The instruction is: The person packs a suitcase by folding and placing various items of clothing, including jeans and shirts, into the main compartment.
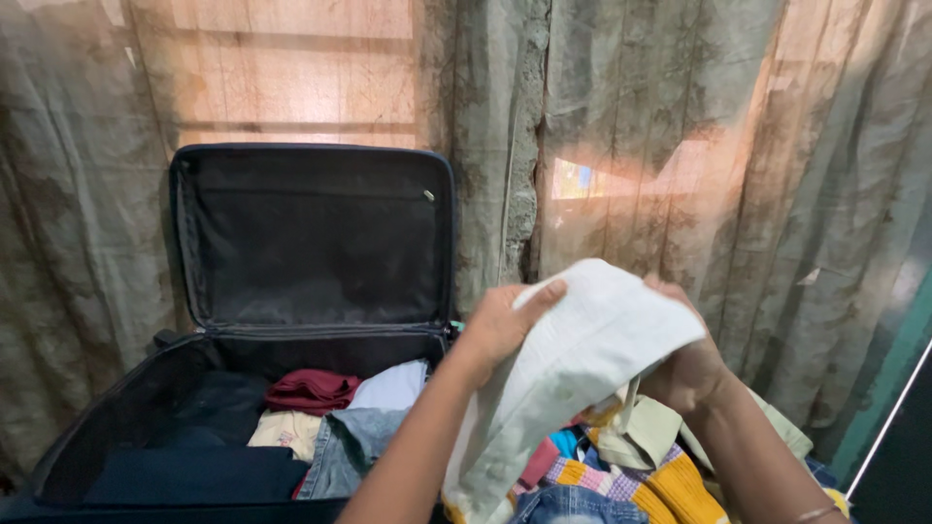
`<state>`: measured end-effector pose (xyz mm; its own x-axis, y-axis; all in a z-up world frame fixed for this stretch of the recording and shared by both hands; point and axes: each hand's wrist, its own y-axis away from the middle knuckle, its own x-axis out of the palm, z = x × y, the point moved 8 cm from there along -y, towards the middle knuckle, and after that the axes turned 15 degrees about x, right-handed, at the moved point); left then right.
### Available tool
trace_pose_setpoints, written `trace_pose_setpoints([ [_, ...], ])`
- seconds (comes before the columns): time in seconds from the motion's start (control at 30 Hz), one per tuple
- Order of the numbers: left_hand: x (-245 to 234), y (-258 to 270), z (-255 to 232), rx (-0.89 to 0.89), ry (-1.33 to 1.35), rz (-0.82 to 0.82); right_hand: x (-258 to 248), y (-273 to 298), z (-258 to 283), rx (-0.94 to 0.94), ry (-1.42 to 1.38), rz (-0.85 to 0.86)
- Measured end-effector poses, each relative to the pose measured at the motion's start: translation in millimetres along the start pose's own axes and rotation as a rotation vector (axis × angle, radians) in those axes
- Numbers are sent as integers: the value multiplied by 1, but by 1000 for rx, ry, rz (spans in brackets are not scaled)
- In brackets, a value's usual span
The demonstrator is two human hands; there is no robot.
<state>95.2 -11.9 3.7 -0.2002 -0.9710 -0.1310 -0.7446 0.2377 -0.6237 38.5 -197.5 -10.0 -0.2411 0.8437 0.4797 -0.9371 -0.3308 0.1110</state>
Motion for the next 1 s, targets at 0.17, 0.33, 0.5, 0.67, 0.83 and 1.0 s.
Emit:
trace_pose_setpoints([
  [0.17, -1, -3, 7, 252, -352, -259, -48, -22, 18, -2, 86, -155],
  [0.33, 28, 33, 14, 269, 340, -10, -1, -5, 52, -201, -104, 21],
  [0.5, 39, 45, 15, 273, 145, -45, 52, -4, 46, -228, -144, 29],
  [0.67, 44, 37, 23, 181, 893, -318, 45, -36, 33, -303, -221, 175],
  [0.83, 50, 31, 17, 16, 1094, -344, 38, -33, 6, -315, -93, -113],
  [1.0, 45, 27, 27, 11, 981, -365, 18, -18, 14, -466, 442, -659],
])
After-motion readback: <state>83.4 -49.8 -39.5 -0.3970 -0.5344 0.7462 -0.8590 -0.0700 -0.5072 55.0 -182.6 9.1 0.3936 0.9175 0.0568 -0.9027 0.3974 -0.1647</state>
